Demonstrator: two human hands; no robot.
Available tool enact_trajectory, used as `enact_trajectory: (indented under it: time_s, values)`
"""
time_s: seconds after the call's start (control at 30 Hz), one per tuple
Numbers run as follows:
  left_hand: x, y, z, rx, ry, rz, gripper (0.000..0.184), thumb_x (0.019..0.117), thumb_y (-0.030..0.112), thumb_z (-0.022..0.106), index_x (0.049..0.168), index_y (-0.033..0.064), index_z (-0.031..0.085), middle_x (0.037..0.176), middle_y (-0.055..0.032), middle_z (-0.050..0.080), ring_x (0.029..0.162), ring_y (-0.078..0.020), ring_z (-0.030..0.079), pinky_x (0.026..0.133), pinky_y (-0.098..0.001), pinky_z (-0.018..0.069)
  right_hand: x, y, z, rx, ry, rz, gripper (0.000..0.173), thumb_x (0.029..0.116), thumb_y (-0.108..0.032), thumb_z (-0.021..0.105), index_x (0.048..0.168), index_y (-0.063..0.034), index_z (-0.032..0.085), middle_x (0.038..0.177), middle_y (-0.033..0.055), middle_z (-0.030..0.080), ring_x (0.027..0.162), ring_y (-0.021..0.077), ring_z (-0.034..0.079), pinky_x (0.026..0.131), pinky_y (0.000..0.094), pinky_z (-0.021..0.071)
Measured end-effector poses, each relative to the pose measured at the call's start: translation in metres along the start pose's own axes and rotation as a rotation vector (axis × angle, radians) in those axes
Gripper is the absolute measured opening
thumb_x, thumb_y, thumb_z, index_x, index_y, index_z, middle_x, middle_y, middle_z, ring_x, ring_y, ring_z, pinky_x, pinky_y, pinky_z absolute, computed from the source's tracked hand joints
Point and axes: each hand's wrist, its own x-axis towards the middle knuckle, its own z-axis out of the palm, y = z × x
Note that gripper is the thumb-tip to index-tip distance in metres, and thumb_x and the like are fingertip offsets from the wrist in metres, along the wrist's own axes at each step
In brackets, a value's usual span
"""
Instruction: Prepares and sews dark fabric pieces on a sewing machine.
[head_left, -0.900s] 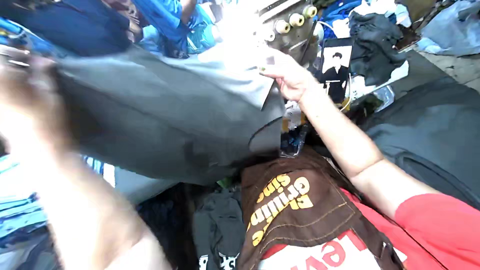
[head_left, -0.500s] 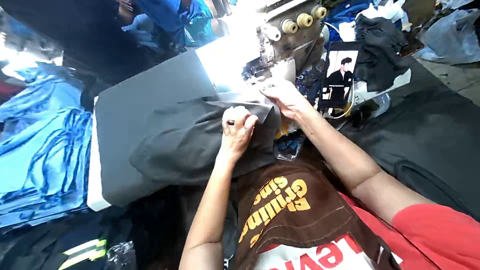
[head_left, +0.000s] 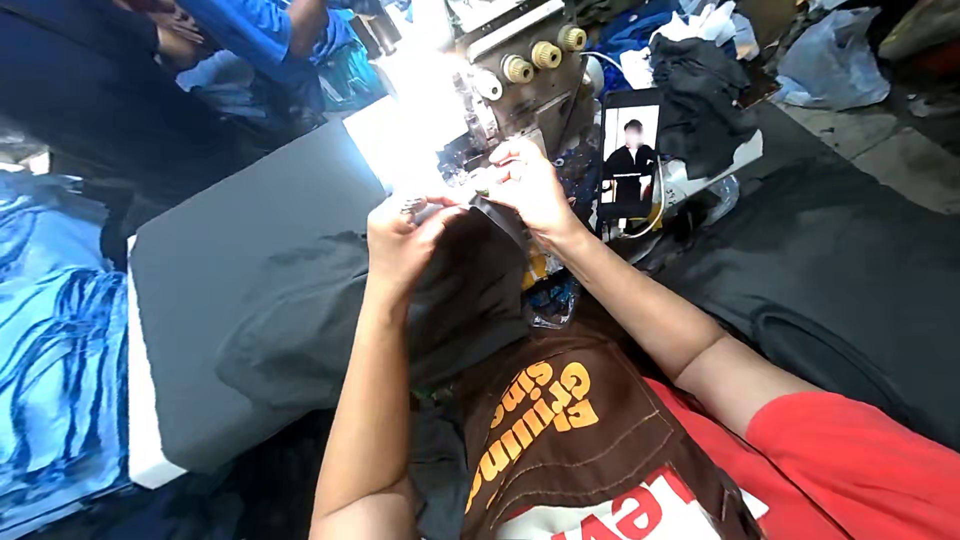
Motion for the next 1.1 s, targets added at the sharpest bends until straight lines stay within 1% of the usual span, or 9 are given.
enact_trajectory:
  time_s: [0.23, 0.33, 0.43, 0.53, 0.63, 0.73, 0.83, 0.97, 1.1]
  values:
    - [0.036, 0.008, -0.012, -0.205, -0.238, -0.285, 0.009, 0.0945, 0.002, 0.068, 0.103, 0.0038, 0.072, 0.096, 0.0057, 0.074, 0.09, 0.001, 0.069, 0.086, -0.0206, 0.0583, -0.002, -0.009, 0.005, 0.085, -0.159, -0.171, 0.067, 0.081, 0.02, 0.067, 0.143, 0.0085, 0.043, 0.111, 0.0198, 0.071, 0.097, 0.0217, 0.073, 0.089, 0.0344, 0.0612]
    - [0.046, 0.013, -0.015, -0.171, -0.263, -0.38, 0.005, 0.0903, 0.004, 0.073, 0.091, 0.0092, 0.072, 0.085, 0.008, 0.071, 0.081, 0.0009, 0.066, 0.078, -0.0196, 0.0566, -0.002, -0.008, 0.004, 0.048, -0.197, -0.248, 0.069, 0.0841, 0.016, 0.067, 0.146, 0.0071, 0.04, 0.12, 0.0176, 0.068, 0.086, 0.0165, 0.069, 0.075, 0.0291, 0.0591]
    - [0.053, 0.021, -0.014, -0.13, -0.209, -0.398, 0.01, 0.0862, 0.001, 0.075, 0.086, 0.0102, 0.072, 0.083, 0.009, 0.071, 0.078, 0.002, 0.066, 0.075, -0.0182, 0.0562, 0.0, -0.003, 0.002, 0.024, -0.173, -0.25, 0.061, 0.0801, 0.017, 0.067, 0.137, 0.0054, 0.047, 0.126, 0.0159, 0.061, 0.076, 0.011, 0.064, 0.066, 0.0249, 0.0577]
    - [0.058, 0.019, -0.012, -0.098, -0.141, -0.385, 0.012, 0.0822, 0.0, 0.078, 0.087, 0.0104, 0.072, 0.083, 0.0095, 0.073, 0.076, 0.0021, 0.067, 0.074, -0.0186, 0.0575, -0.003, 0.0, -0.002, 0.063, -0.172, -0.17, 0.047, 0.079, 0.019, 0.067, 0.121, 0.0033, 0.054, 0.118, 0.0129, 0.062, 0.082, 0.0133, 0.069, 0.073, 0.0286, 0.0627]
    - [0.059, 0.008, -0.01, -0.08, -0.041, -0.38, 0.02, 0.079, 0.003, 0.082, 0.09, 0.0124, 0.068, 0.083, 0.0097, 0.071, 0.077, 0.001, 0.067, 0.074, -0.0203, 0.059, -0.009, 0.009, -0.011, 0.081, -0.19, -0.136, 0.026, 0.0883, 0.013, 0.065, 0.11, 0.0017, 0.057, 0.102, 0.0072, 0.065, 0.09, 0.0108, 0.067, 0.08, 0.027, 0.0594]
    - [0.057, -0.006, -0.009, -0.045, 0.057, -0.401, 0.021, 0.0775, 0.005, 0.084, 0.092, 0.0099, 0.07, 0.085, 0.0075, 0.071, 0.079, -0.0004, 0.067, 0.075, -0.0216, 0.0591, -0.021, 0.014, -0.019, 0.026, -0.178, 0.067, 0.01, 0.1028, -0.003, 0.053, 0.113, -0.0026, 0.055, 0.093, 0.0051, 0.065, 0.072, 0.0092, 0.065, 0.064, 0.0264, 0.0586]
    - [0.055, -0.012, -0.005, -0.05, 0.144, -0.437, 0.021, 0.0761, 0.006, 0.086, 0.085, 0.0135, 0.068, 0.077, 0.01, 0.069, 0.073, -0.0001, 0.067, 0.071, -0.0221, 0.0587, -0.036, 0.023, -0.029, -0.005, -0.204, 0.205, 0.021, 0.1045, -0.009, 0.049, 0.124, -0.0053, 0.054, 0.098, 0.0056, 0.064, 0.073, 0.0101, 0.064, 0.063, 0.027, 0.0571]
    - [0.053, -0.011, -0.002, 0.002, 0.205, -0.419, 0.023, 0.0754, 0.009, 0.087, 0.083, 0.0145, 0.066, 0.075, 0.0121, 0.066, 0.071, 0.0023, 0.064, 0.069, -0.0192, 0.0569, -0.051, 0.028, -0.033, -0.092, -0.254, 0.196, 0.043, 0.0911, 0.002, 0.07, 0.13, 0.0003, 0.051, 0.083, 0.0078, 0.069, 0.068, 0.0141, 0.069, 0.062, 0.031, 0.0609]
    - [0.047, -0.005, -0.001, 0.066, 0.232, -0.167, 0.016, 0.0803, 0.007, 0.083, 0.091, 0.0061, 0.071, 0.088, 0.0063, 0.071, 0.081, 0.0017, 0.067, 0.077, -0.0191, 0.0573, -0.054, 0.019, -0.03, -0.099, -0.26, 0.155, 0.045, 0.0867, 0.007, 0.072, 0.128, 0.002, 0.054, 0.076, 0.0063, 0.064, 0.06, 0.0128, 0.065, 0.057, 0.0292, 0.0598]
